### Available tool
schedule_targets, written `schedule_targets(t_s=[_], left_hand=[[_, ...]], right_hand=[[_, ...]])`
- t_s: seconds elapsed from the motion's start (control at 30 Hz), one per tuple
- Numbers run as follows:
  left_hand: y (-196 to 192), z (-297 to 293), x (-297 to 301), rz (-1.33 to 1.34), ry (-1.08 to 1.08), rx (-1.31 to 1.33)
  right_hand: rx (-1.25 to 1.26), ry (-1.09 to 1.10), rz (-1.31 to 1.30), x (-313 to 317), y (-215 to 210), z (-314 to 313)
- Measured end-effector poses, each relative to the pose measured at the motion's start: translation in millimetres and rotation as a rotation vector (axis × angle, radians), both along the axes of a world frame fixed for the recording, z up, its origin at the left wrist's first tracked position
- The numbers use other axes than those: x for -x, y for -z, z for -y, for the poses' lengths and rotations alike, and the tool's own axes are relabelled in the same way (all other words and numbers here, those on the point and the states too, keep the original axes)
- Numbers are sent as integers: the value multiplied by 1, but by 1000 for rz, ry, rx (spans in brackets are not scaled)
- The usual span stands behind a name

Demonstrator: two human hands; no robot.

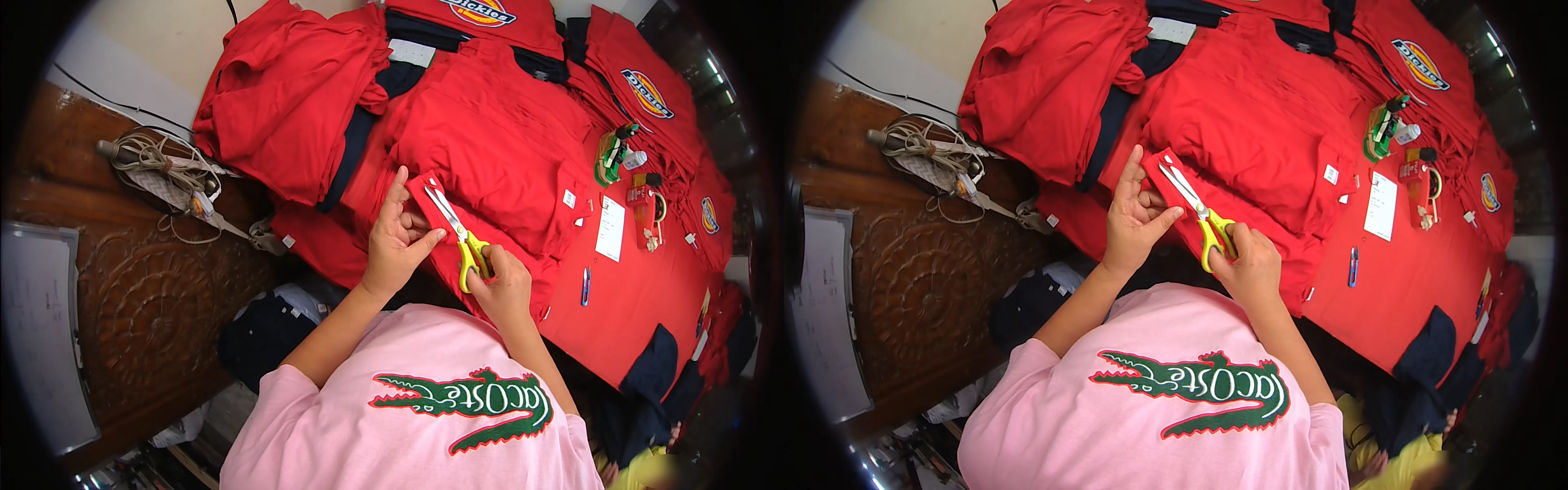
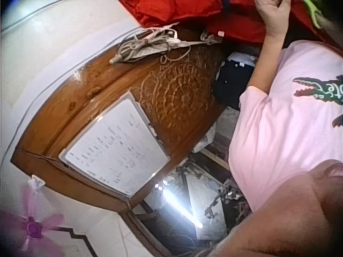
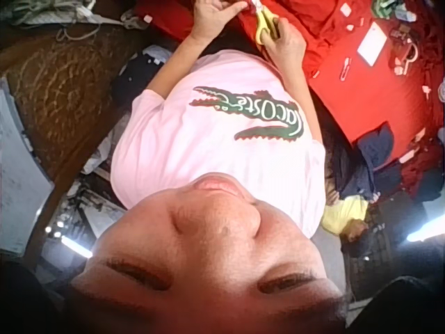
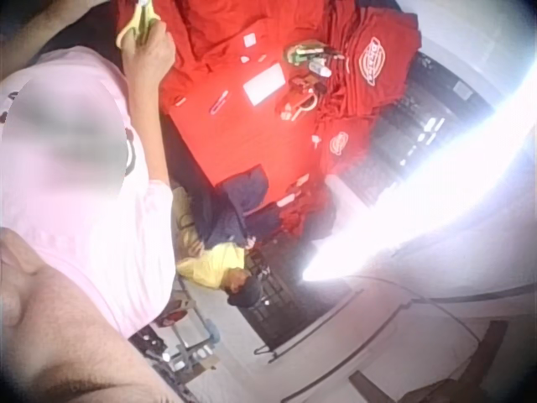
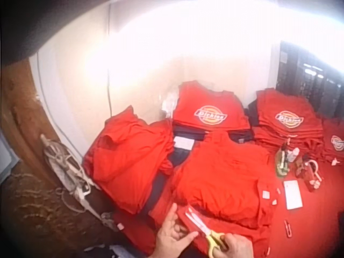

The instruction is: The person repeatedly picks up red Dickies shirts, uses yellow-handled scissors to cut off small white tags from the hem and sleeve areas, and places the trimmed shirts into a growing stack. The person also writes on a small white paper with a pen. A coworker in a yellow shirt is visible across the table handling other shirts.

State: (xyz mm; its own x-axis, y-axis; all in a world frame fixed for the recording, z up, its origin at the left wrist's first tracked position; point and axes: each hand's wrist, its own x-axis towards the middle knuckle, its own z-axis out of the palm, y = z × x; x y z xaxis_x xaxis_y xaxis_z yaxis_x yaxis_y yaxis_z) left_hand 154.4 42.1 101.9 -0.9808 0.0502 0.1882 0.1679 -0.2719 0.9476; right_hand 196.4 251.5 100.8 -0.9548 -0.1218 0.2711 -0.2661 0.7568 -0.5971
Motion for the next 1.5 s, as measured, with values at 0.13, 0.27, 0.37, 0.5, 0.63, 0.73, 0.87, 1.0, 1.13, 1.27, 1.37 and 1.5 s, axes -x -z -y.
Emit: schedule_targets(t_s=[0.13, 0.27, 0.37, 0.5, 0.63, 0.73, 0.87, 1.0, 1.13, 1.27, 1.37, 1.5], left_hand=[[1, -3, -1, -23, 15, 45], [6, -3, -2, -40, 16, 90], [7, -1, -2, -67, 2, 158], [9, 4, -3, -66, -15, 236], [10, 7, -2, -39, -18, 164], [8, 11, -3, -20, -50, 127], [28, 30, -5, 113, -135, 75], [74, 83, -6, 365, -254, 368], [115, 126, -11, 579, -113, 547], [106, 116, 1, 464, 89, 974], [116, 130, 9, 395, 191, 1060], [125, 191, 14, 744, 371, 998]], right_hand=[[-39, 12, -71, 8, 1, 0], [-47, 9, -88, 11, 3, 0], [-34, 19, -65, 10, 4, 2], [-46, 15, -33, 8, 9, 2], [198, 125, 61, 4, 25, -13], [699, 345, 170, 2, 31, -51], [858, 687, 112, -33, 55, -131], [638, 882, 76, -122, 117, -185], [835, 929, 243, -171, 149, -135], [825, 886, 356, -167, 185, -82], [960, 906, 333, -175, 206, -78], [1088, 930, 489, -216, 194, -99]])
